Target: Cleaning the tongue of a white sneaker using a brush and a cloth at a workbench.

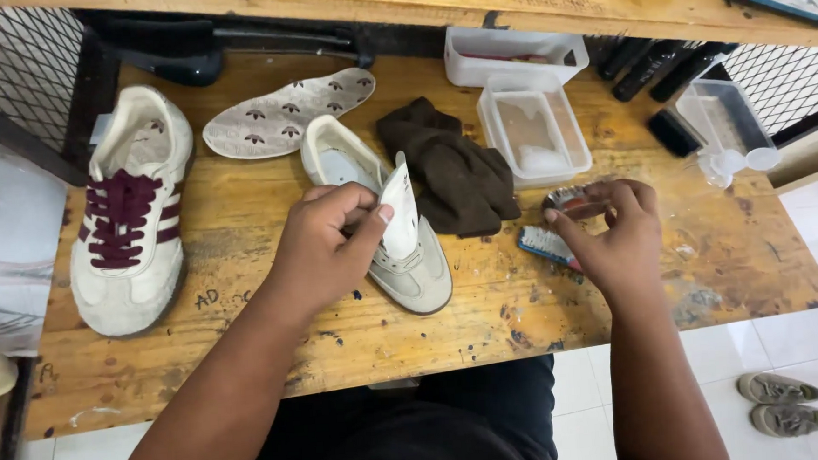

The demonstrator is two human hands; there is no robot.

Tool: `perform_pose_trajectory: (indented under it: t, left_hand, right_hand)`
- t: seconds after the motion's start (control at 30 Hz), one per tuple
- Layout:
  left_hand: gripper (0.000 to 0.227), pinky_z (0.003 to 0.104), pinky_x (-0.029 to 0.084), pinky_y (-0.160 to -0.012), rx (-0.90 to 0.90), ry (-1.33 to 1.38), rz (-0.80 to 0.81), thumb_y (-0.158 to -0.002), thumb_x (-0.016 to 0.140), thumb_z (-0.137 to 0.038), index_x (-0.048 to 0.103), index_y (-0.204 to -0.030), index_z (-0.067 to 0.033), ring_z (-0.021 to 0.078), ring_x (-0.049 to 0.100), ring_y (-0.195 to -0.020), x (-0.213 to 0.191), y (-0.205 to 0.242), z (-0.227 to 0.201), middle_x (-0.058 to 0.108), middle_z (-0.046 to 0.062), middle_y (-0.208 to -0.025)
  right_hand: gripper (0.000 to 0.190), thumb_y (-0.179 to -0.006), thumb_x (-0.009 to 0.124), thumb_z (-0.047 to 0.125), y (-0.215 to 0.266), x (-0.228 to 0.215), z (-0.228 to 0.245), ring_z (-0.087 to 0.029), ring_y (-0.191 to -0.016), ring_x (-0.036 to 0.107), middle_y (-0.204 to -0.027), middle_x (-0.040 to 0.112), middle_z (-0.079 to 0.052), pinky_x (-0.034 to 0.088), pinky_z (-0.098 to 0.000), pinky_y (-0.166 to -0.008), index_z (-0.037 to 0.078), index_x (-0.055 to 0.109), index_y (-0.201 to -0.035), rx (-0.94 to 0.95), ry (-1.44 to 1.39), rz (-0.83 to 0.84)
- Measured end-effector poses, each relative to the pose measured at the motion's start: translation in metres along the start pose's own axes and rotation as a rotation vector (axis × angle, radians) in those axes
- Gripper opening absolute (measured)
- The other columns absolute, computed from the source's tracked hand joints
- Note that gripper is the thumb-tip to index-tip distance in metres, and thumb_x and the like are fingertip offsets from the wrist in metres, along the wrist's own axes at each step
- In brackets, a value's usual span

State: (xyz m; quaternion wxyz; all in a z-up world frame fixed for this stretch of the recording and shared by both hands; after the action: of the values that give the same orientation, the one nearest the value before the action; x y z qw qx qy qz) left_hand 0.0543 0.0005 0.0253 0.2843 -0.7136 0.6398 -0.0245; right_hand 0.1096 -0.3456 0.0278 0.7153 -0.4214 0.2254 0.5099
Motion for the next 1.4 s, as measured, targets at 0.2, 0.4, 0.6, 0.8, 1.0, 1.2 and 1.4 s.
perform_pose_trajectory:
  t: [0.2, 0.4, 0.6, 0.8, 1.0, 1.2, 1.4]
  left_hand:
    - [0.014, 0.038, 0.048, -0.092, 0.011, 0.034, -0.038, -0.096, 0.065, -0.014, 0.072, -0.086, -0.0091, 0.026, 0.07, -0.069, -0.004, 0.0, -0.004, 0.072, 0.005, -0.062]
    - [0.01, 0.038, 0.05, -0.086, -0.002, 0.063, -0.051, -0.094, 0.066, -0.013, 0.074, -0.092, -0.0076, 0.0266, 0.07, -0.074, -0.008, 0.0, -0.01, 0.075, 0.006, -0.068]
    - [0.012, 0.04, 0.051, -0.084, -0.005, 0.053, -0.065, -0.093, 0.067, -0.014, 0.075, -0.096, -0.0055, 0.0299, 0.071, -0.079, -0.008, 0.001, -0.015, 0.077, 0.009, -0.073]
    - [0.023, 0.041, 0.046, -0.099, 0.027, 0.054, -0.036, -0.096, 0.065, -0.021, 0.076, -0.109, -0.0052, 0.0304, 0.075, -0.086, -0.003, 0.002, -0.002, 0.079, 0.011, -0.081]
    - [0.033, 0.045, 0.041, -0.106, 0.037, -0.007, 0.005, -0.102, 0.056, -0.023, 0.074, -0.12, -0.0015, 0.0306, 0.076, -0.088, 0.0, 0.002, -0.011, 0.078, 0.015, -0.085]
    - [0.032, 0.034, 0.049, -0.092, 0.096, -0.037, -0.076, -0.098, 0.058, -0.017, 0.063, -0.067, -0.0143, 0.0284, 0.072, -0.067, 0.001, 0.0, 0.016, 0.059, 0.002, -0.05]
    - [0.019, 0.036, 0.052, -0.084, 0.085, 0.03, -0.125, -0.094, 0.062, -0.016, 0.071, -0.078, -0.0111, 0.0269, 0.072, -0.062, -0.008, -0.003, -0.006, 0.064, 0.003, -0.054]
  right_hand:
    - [0.067, -0.074, 0.085, 0.062, -0.018, 0.01, -0.029, -0.044, -0.115, 0.065, -0.132, 0.06, -0.012, 0.054, -0.0533, -0.098, 0.014, 0.07, -0.119, 0.096, 0.311, 0.091]
    - [0.074, -0.074, 0.082, 0.066, -0.02, 0.017, -0.02, -0.052, -0.112, 0.065, -0.135, 0.057, -0.017, 0.054, -0.0555, -0.095, 0.01, 0.069, -0.12, 0.145, 0.295, 0.207]
    - [0.08, -0.08, 0.073, 0.071, -0.022, 0.016, -0.013, -0.052, -0.111, 0.066, -0.142, 0.055, -0.016, 0.053, -0.0564, -0.096, 0.011, 0.067, -0.132, 0.132, 0.454, 0.255]
    - [0.052, -0.083, 0.09, 0.034, 0.005, 0.002, 0.051, -0.043, -0.116, 0.066, -0.123, 0.067, -0.018, 0.053, -0.0468, -0.1, 0.002, 0.075, -0.12, -0.595, 0.171, -0.134]
    - [0.056, -0.081, 0.083, 0.015, 0.018, 0.035, 0.143, -0.054, -0.124, 0.058, -0.126, 0.06, -0.03, 0.049, -0.055, -0.103, -0.001, 0.068, -0.133, -0.867, -0.006, 0.151]
    - [0.078, -0.088, 0.066, 0.025, -0.001, 0.1, 0.146, -0.056, -0.144, 0.035, -0.158, 0.035, -0.032, 0.04, -0.0571, -0.113, 0.015, 0.037, -0.161, -0.583, 0.463, 0.592]
    - [0.081, -0.082, 0.072, 0.024, -0.016, 0.154, 0.102, -0.05, -0.122, 0.061, -0.137, 0.055, -0.019, 0.056, -0.0499, -0.098, 0.022, 0.042, -0.156, -0.631, 0.535, 0.535]
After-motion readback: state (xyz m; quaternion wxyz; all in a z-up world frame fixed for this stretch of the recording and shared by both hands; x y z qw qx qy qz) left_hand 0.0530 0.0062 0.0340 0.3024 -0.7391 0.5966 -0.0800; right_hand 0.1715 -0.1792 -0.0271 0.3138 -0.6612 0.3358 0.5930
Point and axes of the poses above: each hand's wrist, its own y-axis away from the middle knuckle, its own x-axis out of the palm, z = x × y, the point moved 6 cm from there along -y, towards the middle knuckle
